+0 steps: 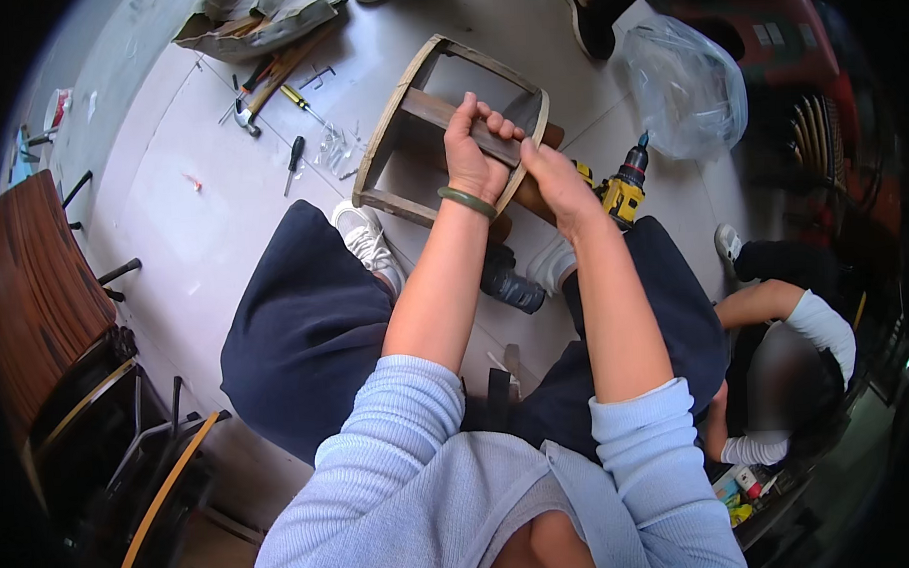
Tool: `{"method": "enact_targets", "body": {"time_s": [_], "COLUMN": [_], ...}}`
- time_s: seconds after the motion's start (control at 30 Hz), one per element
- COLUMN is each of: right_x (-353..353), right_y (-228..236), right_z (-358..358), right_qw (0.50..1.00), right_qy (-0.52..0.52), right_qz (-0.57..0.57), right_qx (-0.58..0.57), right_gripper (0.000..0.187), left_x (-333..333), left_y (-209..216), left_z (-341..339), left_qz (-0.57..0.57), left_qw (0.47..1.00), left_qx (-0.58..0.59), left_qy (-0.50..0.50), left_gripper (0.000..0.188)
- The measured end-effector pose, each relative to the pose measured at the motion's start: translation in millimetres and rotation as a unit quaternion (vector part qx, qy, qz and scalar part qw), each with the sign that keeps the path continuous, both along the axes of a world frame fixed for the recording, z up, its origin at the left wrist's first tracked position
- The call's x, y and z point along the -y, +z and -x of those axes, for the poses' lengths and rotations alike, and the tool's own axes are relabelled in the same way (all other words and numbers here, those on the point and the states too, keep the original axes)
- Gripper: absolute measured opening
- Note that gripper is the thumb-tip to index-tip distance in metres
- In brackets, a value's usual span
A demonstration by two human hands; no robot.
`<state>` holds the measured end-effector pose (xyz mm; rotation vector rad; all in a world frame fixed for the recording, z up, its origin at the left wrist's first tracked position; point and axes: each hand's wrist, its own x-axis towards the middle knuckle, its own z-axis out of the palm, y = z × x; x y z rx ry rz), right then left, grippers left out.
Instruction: The person assembles a small wooden stool by attaching legs to a circular base using a cordless drill and screws. They position the legs, insert screws, and tighten them with the drill, occasionally adjusting the stool's orientation.
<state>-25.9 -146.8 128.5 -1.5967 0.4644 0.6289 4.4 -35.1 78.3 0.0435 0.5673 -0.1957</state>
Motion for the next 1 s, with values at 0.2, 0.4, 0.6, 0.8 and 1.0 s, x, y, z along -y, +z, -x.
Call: {"method": "enact_targets", "body": {"time_s": [0.2, 0.4, 0.6, 0.8, 1.0], "right_x": [10.3, 4.5, 25.1, 26.2, 22.7], "right_y": [-0.7, -14.5, -13.3, -21.7, -11.5], "right_z": [-6.9, 12.8, 17.4, 30.1, 30.1], "right_qw": [0.985, 0.928, 0.886, 0.883, 0.895], "right_qy": [-0.155, -0.314, -0.44, -0.455, -0.419], "right_qz": [-0.069, 0.107, 0.067, 0.02, 0.005], "right_qx": [0.019, 0.171, 0.132, 0.111, 0.151], "right_gripper": [0.039, 0.031, 0.03, 0.029, 0.018], "left_x": [0.8, -22.7, -40.4, -47.7, -46.7], "left_y": [-1.4, -15.8, -22.9, -20.9, -22.8], "left_z": [1.5, 5.5, 13.9, 20.3, 21.1], "left_qz": [-0.029, -0.087, -0.193, -0.211, -0.192], "left_qw": [0.997, 0.994, 0.981, 0.977, 0.981], "left_qx": [-0.066, -0.03, -0.01, -0.025, -0.012], "left_qy": [0.041, 0.061, 0.016, 0.001, 0.008], "left_gripper": [0.025, 0.022, 0.022, 0.023, 0.024]}}
